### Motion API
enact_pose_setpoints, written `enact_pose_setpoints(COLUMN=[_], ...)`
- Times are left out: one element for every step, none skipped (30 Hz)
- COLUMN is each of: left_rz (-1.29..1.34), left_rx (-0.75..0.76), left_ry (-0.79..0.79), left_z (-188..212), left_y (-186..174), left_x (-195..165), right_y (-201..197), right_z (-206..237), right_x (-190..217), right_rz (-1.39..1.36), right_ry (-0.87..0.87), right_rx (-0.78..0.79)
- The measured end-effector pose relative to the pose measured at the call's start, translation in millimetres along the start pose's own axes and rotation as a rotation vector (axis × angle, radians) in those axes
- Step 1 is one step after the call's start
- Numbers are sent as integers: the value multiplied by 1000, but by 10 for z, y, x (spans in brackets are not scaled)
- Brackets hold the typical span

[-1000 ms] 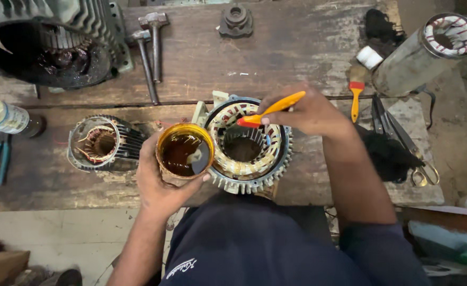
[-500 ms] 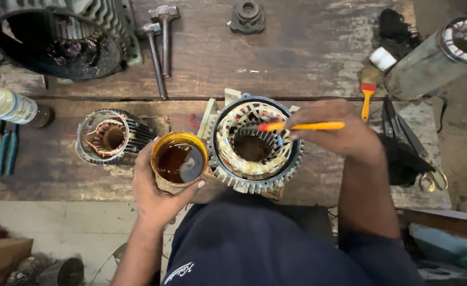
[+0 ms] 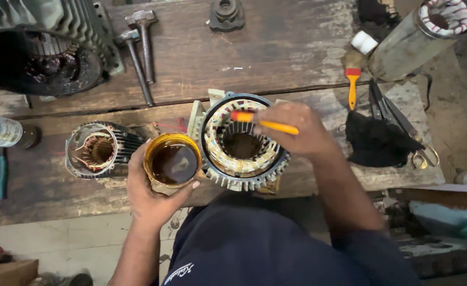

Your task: The person uses a paintbrush to apply a dark liquid to the copper windings inside a motor stator. They repeatedly dip the brush into a container and coat the windings, then flip the stator over to access the other side and continue applying the liquid.

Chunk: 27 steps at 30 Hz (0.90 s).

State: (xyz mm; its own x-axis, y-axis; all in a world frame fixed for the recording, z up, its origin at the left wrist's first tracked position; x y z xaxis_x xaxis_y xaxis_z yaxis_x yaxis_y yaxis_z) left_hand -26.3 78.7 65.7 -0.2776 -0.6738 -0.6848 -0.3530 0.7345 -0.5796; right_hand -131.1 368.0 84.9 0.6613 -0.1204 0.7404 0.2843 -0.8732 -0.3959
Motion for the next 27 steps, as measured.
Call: enact_pose_setpoints(left_rz=[-24, -49, -33, -15, 3, -6, -13, -19, -20, -23, -26, -26, -25, -21, 31, 85, 141, 177, 214, 252, 219, 188, 157, 174, 191, 207, 185], left_rx=[-3, -8, -4, -1, -1, 7, 20, 35, 37, 41, 45, 45, 45, 44, 57, 69, 83, 102, 122, 139, 135, 129, 122, 147, 174, 197, 199], left_ry=[7, 14, 23, 31, 38, 25, 10, -4, 3, 11, 22, 27, 32, 37, 32, 28, 23, 6, -10, -21, 18, 59, 100, 95, 88, 80, 102], left_z=[-11, -23, -34, -44, -55, -65, -67, -70, -77, -85, -93, -99, -104, -111, -118, -125, -132, -143, -159, -183, -219, -258, -295, -324, -347, -376, -413], left_y=[-3, -11, -15, -19, -23, -25, -23, -14, -9, -3, -1, 0, 6, 7, 16, 26, 40, 57, 75, 92, 76, 53, 25, 21, 9, -12, -43], left_x=[-6, -13, -24, -36, -45, -35, -26, -16, -17, -14, -10, 0, 11, 28, 53, 74, 97, 132, 165, 197, 197, 196, 195, 223, 253, 290, 310], right_y=[-52, -78, -150, -220, -272, -318, -247, -187, -94, -53, -23, 22, -27, -70, -127, -167, -172, -184, -122, -41, 44, 120, 184, 252, 220, 189, 173], right_z=[18, 31, 79, 126, 194, 251, 258, 277, 262, 249, 222, 191, 207, 232, 273, 317, 379, 435, 441, 440, 423, 393, 341, 295, 307, 338, 388], right_x=[-17, -45, -47, -77, -86, -98, -79, -41, -21, -3, 15, 34, 78, 121, 176, 196, 213, 218, 239, 263, 287, 289, 292, 308, 347, 403, 464], right_rz=[36, 72, 107, 61, 16, -29, 16, 61, 107, 110, 114, 118, 169, 222, 277, 289, 302, 317, 277, 239, 204, 265, 327, 388, 447, 505, 562], right_ry=[6, 10, 13, 41, 67, 96, 74, 54, 33, 23, 13, 1, 8, 15, 19, 59, 101, 148, 123, 94, 64, 71, 78, 88, 139, 186, 228], right_rx=[-55, -109, -161, -196, -227, -258, -199, -140, -82, -112, -143, -173, -237, -301, -363, -370, -375, -383, -340, -299, -259, -252, -245, -238, -342, -444, -546])
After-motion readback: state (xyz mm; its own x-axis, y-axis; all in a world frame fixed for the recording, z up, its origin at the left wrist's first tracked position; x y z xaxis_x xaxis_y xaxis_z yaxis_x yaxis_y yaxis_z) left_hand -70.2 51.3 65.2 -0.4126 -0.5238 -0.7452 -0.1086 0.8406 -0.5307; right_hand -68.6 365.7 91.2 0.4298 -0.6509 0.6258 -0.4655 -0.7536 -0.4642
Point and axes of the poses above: each hand's wrist, its own z-axis away from the middle knuckle, its own y-axis out of the palm, x = y × z, the point moved 8 cm from there along -z, towards the middle knuckle, and after that the axes turned 13 degrees about -z, right-handed, at the moved point
